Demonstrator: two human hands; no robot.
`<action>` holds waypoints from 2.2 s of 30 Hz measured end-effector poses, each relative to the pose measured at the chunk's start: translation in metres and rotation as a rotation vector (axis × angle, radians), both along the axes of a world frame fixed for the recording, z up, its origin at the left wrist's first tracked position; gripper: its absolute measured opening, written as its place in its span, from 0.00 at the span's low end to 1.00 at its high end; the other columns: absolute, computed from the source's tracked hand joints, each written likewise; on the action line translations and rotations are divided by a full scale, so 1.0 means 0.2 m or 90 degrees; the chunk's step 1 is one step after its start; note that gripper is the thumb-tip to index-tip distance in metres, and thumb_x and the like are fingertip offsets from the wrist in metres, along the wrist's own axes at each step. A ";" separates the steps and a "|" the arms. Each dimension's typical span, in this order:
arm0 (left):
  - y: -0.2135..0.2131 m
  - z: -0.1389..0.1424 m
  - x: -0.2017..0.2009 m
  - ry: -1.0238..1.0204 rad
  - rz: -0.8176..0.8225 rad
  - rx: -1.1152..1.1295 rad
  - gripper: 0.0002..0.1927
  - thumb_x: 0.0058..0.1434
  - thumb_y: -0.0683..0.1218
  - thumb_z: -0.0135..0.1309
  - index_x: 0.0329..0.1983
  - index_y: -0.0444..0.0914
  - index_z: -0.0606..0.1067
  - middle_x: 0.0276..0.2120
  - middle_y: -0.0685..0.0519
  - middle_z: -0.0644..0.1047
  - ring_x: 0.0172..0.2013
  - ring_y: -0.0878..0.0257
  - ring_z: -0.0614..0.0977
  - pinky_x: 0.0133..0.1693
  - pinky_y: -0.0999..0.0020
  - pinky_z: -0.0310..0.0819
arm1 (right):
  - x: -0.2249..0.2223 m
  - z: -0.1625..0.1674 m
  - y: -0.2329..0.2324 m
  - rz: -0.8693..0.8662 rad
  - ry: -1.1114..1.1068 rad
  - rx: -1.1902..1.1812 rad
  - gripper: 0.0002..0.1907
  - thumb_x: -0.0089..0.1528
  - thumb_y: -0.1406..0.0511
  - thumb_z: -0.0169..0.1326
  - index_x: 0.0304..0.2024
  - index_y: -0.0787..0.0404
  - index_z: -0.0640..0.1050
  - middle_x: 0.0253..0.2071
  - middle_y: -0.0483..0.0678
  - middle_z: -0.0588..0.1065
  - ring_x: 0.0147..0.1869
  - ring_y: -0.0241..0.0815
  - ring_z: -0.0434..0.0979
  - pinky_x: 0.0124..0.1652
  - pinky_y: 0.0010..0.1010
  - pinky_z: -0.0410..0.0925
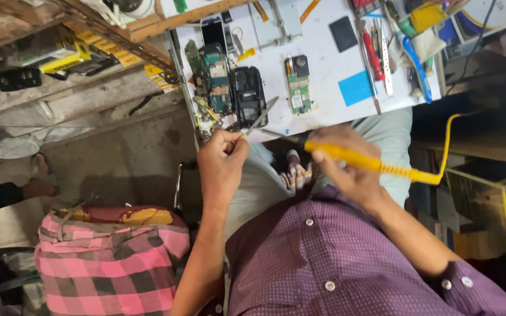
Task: The person sits at a repair bench and solders components on a disassembled phone motherboard using a soldering iron. They then pick up the board, apply paste from a syringe-style dispenser onto it, and finally pick up a hot air gun to work on the board.
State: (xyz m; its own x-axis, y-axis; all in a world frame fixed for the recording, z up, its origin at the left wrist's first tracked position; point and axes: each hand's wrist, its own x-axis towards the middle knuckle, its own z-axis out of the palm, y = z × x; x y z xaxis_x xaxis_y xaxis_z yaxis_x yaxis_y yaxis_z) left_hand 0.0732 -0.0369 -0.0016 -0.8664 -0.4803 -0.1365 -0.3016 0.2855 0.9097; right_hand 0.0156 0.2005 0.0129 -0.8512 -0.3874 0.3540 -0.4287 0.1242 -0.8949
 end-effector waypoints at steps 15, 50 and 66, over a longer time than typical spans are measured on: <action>0.00 0.00 0.00 -0.018 0.016 0.073 0.05 0.62 0.39 0.60 0.36 0.31 0.78 0.20 0.62 0.69 0.22 0.78 0.64 0.23 0.75 0.56 | -0.03 0.02 0.00 -0.055 0.055 0.052 0.08 0.66 0.71 0.59 0.48 0.66 0.79 0.47 0.54 0.79 0.51 0.48 0.81 0.49 0.32 0.73; 0.00 0.02 -0.02 -0.003 0.000 -0.019 0.06 0.61 0.39 0.61 0.35 0.30 0.78 0.18 0.59 0.71 0.22 0.77 0.66 0.24 0.74 0.60 | -0.05 0.04 -0.01 0.003 0.135 0.017 0.08 0.65 0.70 0.60 0.46 0.66 0.78 0.45 0.56 0.79 0.50 0.51 0.81 0.50 0.34 0.74; 0.06 0.14 0.01 -0.161 -0.136 -0.076 0.13 0.66 0.50 0.53 0.38 0.35 0.79 0.18 0.50 0.78 0.19 0.64 0.80 0.28 0.67 0.72 | -0.08 -0.07 0.25 -0.278 -0.013 -0.197 0.08 0.75 0.72 0.54 0.55 0.70 0.72 0.52 0.54 0.74 0.54 0.42 0.76 0.57 0.33 0.74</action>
State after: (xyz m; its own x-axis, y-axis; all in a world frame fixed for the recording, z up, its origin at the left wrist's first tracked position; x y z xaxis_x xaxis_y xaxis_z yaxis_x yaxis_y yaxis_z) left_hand 0.0757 -0.0251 0.0269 -0.8949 -0.3172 -0.3138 -0.4353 0.4662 0.7701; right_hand 0.0002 0.2505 -0.0017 -0.9175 0.1244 0.3778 -0.3787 0.0169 -0.9254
